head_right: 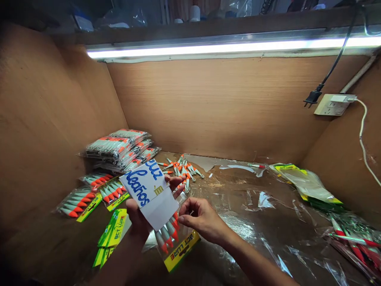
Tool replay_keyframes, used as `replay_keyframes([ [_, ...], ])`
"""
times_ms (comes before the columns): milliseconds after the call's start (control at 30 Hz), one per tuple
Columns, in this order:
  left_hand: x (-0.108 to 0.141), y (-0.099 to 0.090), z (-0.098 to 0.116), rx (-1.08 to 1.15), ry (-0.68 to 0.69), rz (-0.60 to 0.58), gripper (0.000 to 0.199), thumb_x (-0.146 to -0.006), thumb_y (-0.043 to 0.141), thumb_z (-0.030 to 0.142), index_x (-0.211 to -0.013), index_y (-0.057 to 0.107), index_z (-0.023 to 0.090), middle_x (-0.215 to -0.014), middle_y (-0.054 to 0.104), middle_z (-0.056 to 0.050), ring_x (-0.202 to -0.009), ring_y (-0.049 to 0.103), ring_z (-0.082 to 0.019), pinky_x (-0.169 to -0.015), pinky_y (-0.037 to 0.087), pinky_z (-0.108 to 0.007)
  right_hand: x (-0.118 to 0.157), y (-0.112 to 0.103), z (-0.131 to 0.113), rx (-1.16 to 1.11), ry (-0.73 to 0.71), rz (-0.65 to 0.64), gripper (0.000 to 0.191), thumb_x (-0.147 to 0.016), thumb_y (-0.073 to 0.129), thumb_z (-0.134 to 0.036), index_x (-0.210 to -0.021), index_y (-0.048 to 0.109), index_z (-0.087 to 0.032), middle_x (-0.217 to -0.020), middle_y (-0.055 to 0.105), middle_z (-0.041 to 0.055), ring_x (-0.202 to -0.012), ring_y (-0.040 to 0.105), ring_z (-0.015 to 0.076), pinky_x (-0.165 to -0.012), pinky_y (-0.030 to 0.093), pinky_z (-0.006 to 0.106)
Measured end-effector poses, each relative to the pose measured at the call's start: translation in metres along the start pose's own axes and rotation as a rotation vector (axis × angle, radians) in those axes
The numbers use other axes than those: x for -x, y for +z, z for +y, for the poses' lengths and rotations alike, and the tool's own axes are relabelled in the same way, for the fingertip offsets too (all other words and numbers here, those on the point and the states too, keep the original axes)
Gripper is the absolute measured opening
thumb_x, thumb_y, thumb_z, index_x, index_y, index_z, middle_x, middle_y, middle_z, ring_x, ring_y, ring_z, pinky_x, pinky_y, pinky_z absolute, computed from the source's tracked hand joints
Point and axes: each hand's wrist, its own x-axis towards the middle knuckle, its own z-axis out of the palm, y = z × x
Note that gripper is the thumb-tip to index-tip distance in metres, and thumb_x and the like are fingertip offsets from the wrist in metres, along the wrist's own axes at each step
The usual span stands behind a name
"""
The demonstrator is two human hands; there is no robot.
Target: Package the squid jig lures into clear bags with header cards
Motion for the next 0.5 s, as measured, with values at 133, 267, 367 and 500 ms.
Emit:
replay_keyframes([
  [133, 0.0, 0.004, -0.001, -0.024, -0.028, -0.003, 0.086, -0.067, 0.062, 0.08, -0.126, 0.058, 0.018, -0.133, 0.058, -0.016, -0.14, 0.035, -0.04, -0.118, 0.02, -0.056, 0.001, 0.007, -0.001, -0.035, 0.001, -0.039, 0.027, -0.084, 0.071, -0.041, -0.092, 0.068, -0.015, -0.083, 0.067, 0.0025, -0.075, 0.059, 0.0141, -0.071, 0.046, 0.028],
  [267, 0.002, -0.002, -0.002, -0.082, -0.062, -0.047, 0.086, -0.069, 0.059, 0.081, -0.127, 0.058, 0.018, -0.133, 0.057, -0.016, -0.138, 0.037, -0.04, -0.117, 0.022, -0.055, 0.002, 0.004, -0.006, 0.119, -0.031, -0.049, 0.028, -0.087, 0.068, -0.042, -0.1, 0.068, -0.017, -0.091, 0.069, 0.0045, -0.082, 0.062, 0.0173, -0.076, 0.048, 0.031],
  [367, 0.004, -0.018, -0.008, -0.224, -0.142, -0.127, 0.079, -0.066, 0.072, 0.07, -0.126, 0.06, 0.02, -0.132, 0.059, -0.015, -0.137, 0.037, -0.04, -0.115, 0.026, -0.055, 0.002, -0.009, -0.017, 0.289, -0.139, 0.068, 0.04, -0.088, 0.068, -0.038, -0.123, 0.06, -0.023, -0.118, 0.065, 0.0075, -0.101, 0.061, 0.0213, -0.09, 0.049, 0.038],
  [500, 0.006, -0.039, -0.019, -0.362, -0.203, -0.197, 0.073, -0.064, 0.078, 0.061, -0.123, 0.062, 0.021, -0.131, 0.059, -0.014, -0.135, 0.039, -0.04, -0.113, 0.028, -0.056, 0.004, -0.027, -0.037, 0.409, -0.26, 0.344, 0.048, -0.093, 0.06, -0.042, -0.137, 0.047, -0.028, -0.132, 0.057, 0.0094, -0.113, 0.058, 0.0232, -0.098, 0.046, 0.043],
])
